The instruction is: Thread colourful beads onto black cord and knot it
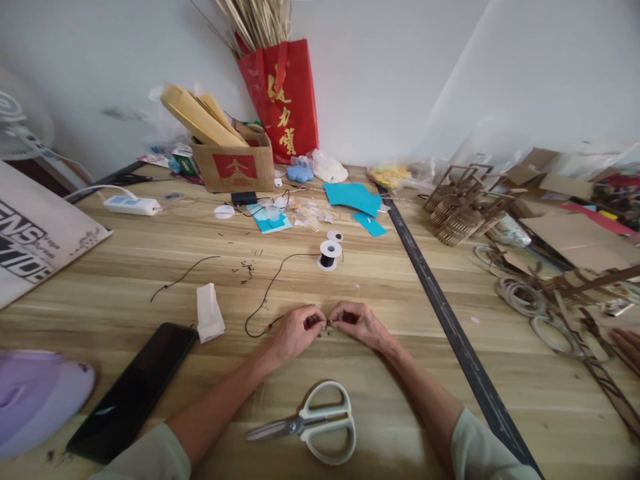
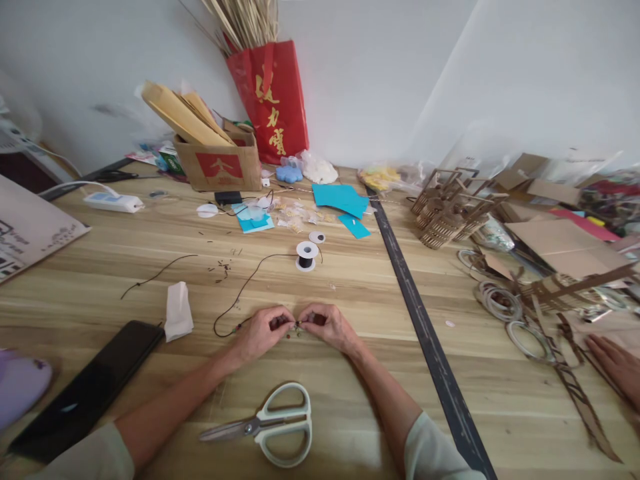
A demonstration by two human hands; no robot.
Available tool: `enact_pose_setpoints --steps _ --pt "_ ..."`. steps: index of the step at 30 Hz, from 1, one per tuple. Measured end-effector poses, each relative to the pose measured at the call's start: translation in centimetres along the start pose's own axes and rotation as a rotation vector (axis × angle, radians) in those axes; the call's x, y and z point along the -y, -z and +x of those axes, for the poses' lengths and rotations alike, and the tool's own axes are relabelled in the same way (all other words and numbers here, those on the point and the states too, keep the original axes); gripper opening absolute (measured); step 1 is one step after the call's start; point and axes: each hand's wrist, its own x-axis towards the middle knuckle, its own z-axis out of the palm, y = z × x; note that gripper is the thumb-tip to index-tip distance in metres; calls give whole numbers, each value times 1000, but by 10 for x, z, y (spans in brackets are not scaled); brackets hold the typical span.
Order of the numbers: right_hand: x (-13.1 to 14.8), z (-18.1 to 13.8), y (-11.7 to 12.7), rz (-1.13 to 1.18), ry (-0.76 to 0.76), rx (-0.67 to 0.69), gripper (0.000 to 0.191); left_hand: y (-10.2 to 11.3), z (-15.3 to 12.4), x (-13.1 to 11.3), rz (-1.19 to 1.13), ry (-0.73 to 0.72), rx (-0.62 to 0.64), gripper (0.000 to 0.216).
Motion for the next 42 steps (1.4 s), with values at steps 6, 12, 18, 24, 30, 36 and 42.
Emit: enact_pose_setpoints --steps 6,12,18,24,30,36,42 --pt "3 0 0 1 1 0 22 0 0 0 0 9 0 7" --pt "1 -1 0 -10 -5 0 21 0 0 -1 5 -11 -1 8" --pt "-1 0 -1 -11 -11 0 20 0 -1 -1 9 3 7 9" --pt "0 0 0 -12 1 2 19 1 -1 -4 -1 5 11 8" --pt "0 0 0 -10 3 -2 19 0 0 -2 -12 4 11 8" --pt "-1 0 0 -20 1 -2 17 -1 0 0 -10 6 7 8" --pt "0 0 -1 -3 2 -1 16 -2 0 1 5 0 5 9"
